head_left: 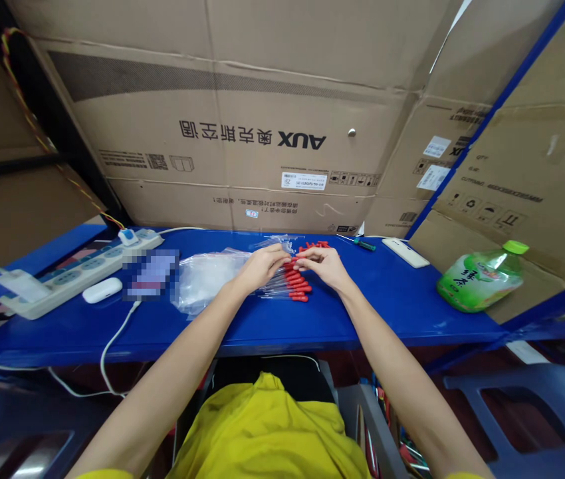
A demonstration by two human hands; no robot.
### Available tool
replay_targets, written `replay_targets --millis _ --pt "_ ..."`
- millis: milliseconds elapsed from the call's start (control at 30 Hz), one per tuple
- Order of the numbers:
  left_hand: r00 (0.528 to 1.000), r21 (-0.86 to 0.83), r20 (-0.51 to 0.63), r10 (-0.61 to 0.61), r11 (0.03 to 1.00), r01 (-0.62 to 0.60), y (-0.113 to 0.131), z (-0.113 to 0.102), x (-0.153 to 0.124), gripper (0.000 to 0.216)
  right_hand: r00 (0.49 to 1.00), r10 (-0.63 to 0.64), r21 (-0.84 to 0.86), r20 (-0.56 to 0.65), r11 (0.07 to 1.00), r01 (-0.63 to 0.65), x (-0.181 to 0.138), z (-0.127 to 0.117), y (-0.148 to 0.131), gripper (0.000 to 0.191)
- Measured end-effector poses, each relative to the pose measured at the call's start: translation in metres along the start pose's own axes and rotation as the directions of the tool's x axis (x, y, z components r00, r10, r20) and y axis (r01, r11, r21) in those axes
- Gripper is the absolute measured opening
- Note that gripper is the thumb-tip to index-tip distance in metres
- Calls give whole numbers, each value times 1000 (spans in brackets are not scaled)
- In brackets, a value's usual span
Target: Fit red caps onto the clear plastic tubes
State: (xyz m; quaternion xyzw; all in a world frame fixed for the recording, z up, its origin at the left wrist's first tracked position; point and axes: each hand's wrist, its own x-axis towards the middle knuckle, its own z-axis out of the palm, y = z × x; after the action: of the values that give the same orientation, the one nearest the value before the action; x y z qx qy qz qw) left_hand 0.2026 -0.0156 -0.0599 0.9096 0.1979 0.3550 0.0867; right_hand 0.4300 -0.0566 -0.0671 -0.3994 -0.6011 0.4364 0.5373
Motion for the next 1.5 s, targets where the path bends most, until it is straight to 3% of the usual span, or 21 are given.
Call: replay_targets --millis 333,533,867,1000,1167,1300,1500 --pt "1000 -2 2 -5 1000 5 0 3 2 41 1000 -20 -21 20 1000 21 -1 4 -1 44" --pt "997 38 -21 -69 997 70 6 0 2 37 997 -71 -50 -31 996 69 0 5 -2 44" --pt "995 13 -62 -79 997 80 7 0 6 41 978 -168 -98 -120 983 157 4 8 1 42" --pt "990 30 -9 -141 989 142 6 0 4 38 976 -206 -252 -72 950 183 6 3 8 35" --pt "977 142 -7 -211 967 210 -2 1 0 33 959 -281 -506 28 824 257 9 -4 16 22" --pt "963 181 37 -266 950 255 -11 3 -4 29 953 -299 -607 48 749 265 11 -4 17 16" --pt "949 177 112 -294 946 272 -10 1 -4 25 953 -296 -656 -56 731 189 12 -10 14 18"
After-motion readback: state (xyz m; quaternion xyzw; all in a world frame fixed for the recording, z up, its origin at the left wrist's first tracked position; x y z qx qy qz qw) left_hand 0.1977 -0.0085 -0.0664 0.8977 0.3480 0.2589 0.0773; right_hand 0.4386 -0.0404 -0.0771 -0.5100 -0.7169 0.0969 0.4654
